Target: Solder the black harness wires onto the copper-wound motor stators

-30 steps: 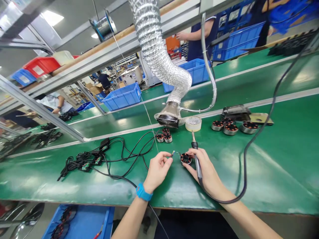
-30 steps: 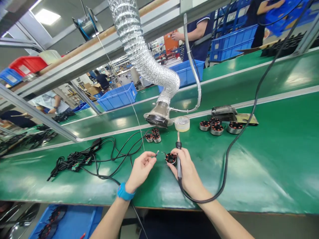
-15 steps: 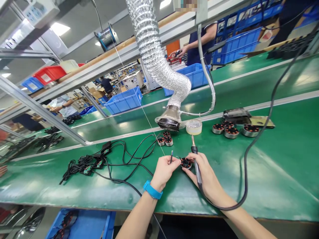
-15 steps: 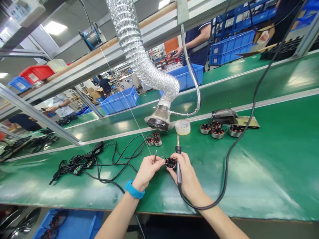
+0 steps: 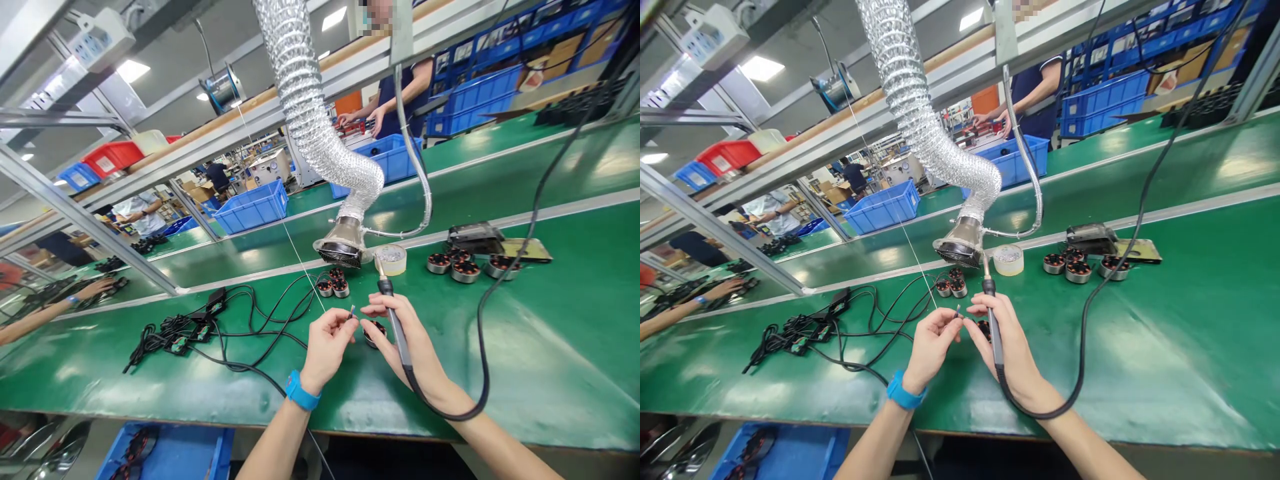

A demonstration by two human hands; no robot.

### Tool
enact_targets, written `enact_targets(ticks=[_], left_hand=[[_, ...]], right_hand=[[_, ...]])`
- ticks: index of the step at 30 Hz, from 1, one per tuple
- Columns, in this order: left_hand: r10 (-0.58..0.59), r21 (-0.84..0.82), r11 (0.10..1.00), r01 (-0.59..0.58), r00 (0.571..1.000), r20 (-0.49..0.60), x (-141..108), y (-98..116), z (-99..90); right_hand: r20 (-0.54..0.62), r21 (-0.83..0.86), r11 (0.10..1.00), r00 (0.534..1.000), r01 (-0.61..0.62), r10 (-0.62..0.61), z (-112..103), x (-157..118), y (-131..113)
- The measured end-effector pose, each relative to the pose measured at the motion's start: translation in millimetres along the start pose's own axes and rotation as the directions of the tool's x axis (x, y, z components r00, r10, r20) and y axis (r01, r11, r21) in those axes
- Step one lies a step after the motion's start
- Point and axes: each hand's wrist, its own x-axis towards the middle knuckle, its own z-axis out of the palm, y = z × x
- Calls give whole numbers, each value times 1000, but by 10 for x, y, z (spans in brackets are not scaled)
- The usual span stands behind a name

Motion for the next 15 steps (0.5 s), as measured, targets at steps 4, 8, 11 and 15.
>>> enact_targets(ticks=[4, 8, 11, 15], left_hand=[[17, 124, 992, -22, 999, 37, -61, 57, 21], [21, 109, 994, -24, 999, 26, -77, 73, 17], [35, 63, 997, -34, 999, -18, -81, 82, 23], [37, -60, 997, -40, 998, -52, -80, 80, 55]], right_hand=[[11, 91, 992, 996, -90, 89, 48, 64, 0], [-1, 149, 977, 988, -155, 157, 60, 43, 25], [-6, 193, 961, 979, -197, 202, 58, 36, -23], [-9, 263, 929, 963, -259, 271, 58, 22, -65]])
